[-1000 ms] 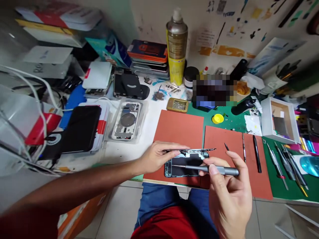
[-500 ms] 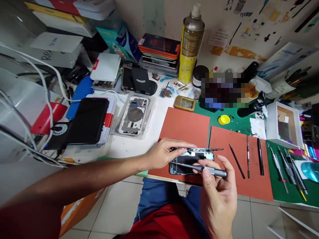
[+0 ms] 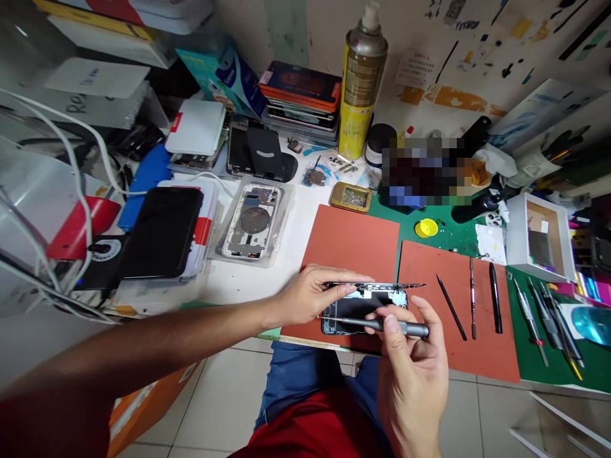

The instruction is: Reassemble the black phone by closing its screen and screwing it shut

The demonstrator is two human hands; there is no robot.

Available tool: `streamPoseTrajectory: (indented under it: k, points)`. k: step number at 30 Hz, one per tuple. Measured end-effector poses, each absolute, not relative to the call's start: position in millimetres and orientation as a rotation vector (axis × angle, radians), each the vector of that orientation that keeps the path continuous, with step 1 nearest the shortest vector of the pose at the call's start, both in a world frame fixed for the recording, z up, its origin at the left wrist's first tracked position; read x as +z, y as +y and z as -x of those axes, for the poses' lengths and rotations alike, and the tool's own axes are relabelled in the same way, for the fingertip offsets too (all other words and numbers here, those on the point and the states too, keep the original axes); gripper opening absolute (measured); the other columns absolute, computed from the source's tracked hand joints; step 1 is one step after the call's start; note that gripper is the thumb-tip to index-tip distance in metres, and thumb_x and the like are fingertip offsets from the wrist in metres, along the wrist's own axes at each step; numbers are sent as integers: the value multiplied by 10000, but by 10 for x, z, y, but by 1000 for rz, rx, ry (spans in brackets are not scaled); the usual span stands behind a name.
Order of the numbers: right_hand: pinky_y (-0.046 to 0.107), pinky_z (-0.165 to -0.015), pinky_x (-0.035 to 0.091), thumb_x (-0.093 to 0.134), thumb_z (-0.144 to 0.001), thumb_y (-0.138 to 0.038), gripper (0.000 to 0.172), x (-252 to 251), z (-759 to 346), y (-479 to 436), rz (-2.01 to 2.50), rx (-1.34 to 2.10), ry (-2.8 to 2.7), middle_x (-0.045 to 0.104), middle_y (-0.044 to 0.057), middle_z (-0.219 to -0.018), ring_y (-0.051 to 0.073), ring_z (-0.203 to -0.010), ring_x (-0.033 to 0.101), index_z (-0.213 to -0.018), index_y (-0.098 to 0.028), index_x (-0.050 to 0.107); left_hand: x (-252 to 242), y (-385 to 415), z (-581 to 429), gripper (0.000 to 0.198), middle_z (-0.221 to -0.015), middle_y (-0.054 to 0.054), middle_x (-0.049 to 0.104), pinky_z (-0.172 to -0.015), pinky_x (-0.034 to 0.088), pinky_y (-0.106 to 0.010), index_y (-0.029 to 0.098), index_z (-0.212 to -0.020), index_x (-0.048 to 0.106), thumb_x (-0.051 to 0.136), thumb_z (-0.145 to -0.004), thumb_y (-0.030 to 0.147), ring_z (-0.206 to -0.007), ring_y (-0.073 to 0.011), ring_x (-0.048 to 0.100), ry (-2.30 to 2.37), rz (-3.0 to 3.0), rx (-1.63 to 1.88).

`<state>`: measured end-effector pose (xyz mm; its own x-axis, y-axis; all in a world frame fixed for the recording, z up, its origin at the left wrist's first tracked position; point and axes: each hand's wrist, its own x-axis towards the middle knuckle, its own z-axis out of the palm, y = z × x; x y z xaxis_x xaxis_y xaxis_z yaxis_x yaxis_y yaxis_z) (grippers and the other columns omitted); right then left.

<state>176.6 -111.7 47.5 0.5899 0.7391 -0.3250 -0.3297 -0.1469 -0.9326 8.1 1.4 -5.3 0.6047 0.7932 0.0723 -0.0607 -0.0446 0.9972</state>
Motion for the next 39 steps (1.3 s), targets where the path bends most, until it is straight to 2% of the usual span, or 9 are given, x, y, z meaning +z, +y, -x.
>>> streamPoseTrajectory:
  k: [5,16,19,23,25,32,36,39]
  points:
    - [302,-795,691,1060,-762,-400,616,460,-1686,-1064,1459,939,-360,886,51,-981,199,-887,847,-1263,-256,733,-68,12,-82,324,-1377,-28,845,-1162,620,-362,268,-1333,860,661,-1080,235,-1302,-239,812,653,-1465,780]
    - [321,-855,670,993,-861,-348,552,433,-1685,-1119,1468,892,-473,882,35,-1064,197,-931,852,-1316,-270,692,-54,9,-81,313,-1374,-15,845,-1172,624,-389,291,-1311,868,666,-1078,235,-1305,-245,811,664,-1458,779]
    - [326,-806,666,975,-883,-358,562,436,-1681,-1130,1492,846,-536,880,46,-1051,203,-896,842,-1346,-260,671,-46,8,-81,312,-1368,-11,847,-1166,630,-395,293,-1300,872,666,-1074,231,-1301,-247,813,670,-1457,774]
    - [291,-640,624,967,-891,-363,573,453,-1678,-1143,1503,843,-569,869,32,-988,175,-693,793,-1362,-265,656,-44,4,-83,321,-1371,-13,845,-1164,631,-394,286,-1317,864,666,-1072,225,-1297,-244,815,677,-1451,767]
    - [285,-602,610,972,-883,-362,564,463,-1671,-1146,1494,856,-556,864,25,-967,166,-639,773,-1344,-266,662,-44,3,-85,319,-1367,-16,848,-1157,634,-389,283,-1321,862,667,-1073,230,-1292,-242,817,679,-1447,765]
    - [310,-651,643,967,-874,-338,556,493,-1632,-1142,1495,796,-597,868,40,-972,179,-683,788,-1322,-245,652,-42,15,-87,305,-1376,-26,846,-1171,613,-356,269,-1286,877,659,-1075,230,-1312,-236,807,664,-1445,765]
    - [290,-625,644,990,-836,-331,548,499,-1615,-1124,1533,750,-588,863,23,-915,171,-662,782,-1264,-241,661,-37,13,-80,300,-1366,-31,851,-1176,612,-372,273,-1284,877,664,-1077,232,-1316,-242,806,669,-1444,757]
    - [271,-651,656,1008,-813,-313,566,494,-1612,-1133,1513,748,-565,868,28,-919,171,-714,801,-1260,-243,669,-35,9,-74,302,-1343,-42,862,-1177,614,-386,265,-1304,870,671,-1078,241,-1309,-249,809,678,-1441,751]
